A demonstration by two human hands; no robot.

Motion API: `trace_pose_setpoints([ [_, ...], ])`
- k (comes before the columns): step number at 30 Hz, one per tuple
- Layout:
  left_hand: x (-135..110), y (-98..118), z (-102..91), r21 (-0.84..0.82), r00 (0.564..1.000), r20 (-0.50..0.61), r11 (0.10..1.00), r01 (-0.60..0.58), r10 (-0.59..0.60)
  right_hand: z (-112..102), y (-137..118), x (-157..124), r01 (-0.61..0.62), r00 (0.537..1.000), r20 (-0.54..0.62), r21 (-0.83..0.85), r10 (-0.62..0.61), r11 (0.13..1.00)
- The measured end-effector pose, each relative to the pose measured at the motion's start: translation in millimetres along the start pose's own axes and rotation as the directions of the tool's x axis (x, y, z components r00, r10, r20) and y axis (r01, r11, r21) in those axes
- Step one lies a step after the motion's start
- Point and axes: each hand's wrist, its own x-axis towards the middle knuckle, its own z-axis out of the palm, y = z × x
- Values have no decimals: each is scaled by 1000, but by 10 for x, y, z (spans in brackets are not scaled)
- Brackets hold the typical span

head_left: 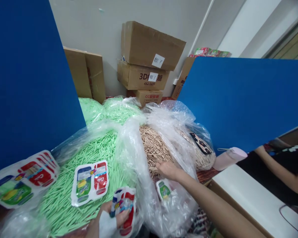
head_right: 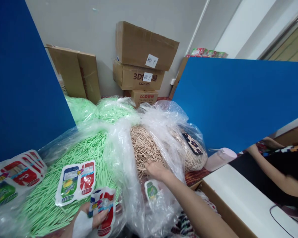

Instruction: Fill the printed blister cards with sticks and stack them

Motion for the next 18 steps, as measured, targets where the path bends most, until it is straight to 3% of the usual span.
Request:
trace_pose_setpoints([
  [3,-42,179,149,-150,1000,-16,989,18,-21,16,47,-71,-44,998,-34,370,61,928],
  [7,-6,524,340,-402,995,77,911,93,-67,144,-37,-178,-50,991,-29,818,128,573],
  [9,98,702,428,-519,980,195,843,145,-48,184,-125,-236,-39,993,-15,901,121,433],
  [11,265,857,530,-591,963,265,798,120,51,165,-226,-295,-30,995,0,948,95,317],
  [16,722,1087,840,-595,915,371,797,105,157,-112,-464,-422,-123,992,117,976,-42,-182],
  [18,796,1122,920,-594,901,399,797,111,172,-235,-519,-450,-134,991,136,951,-9,-279],
])
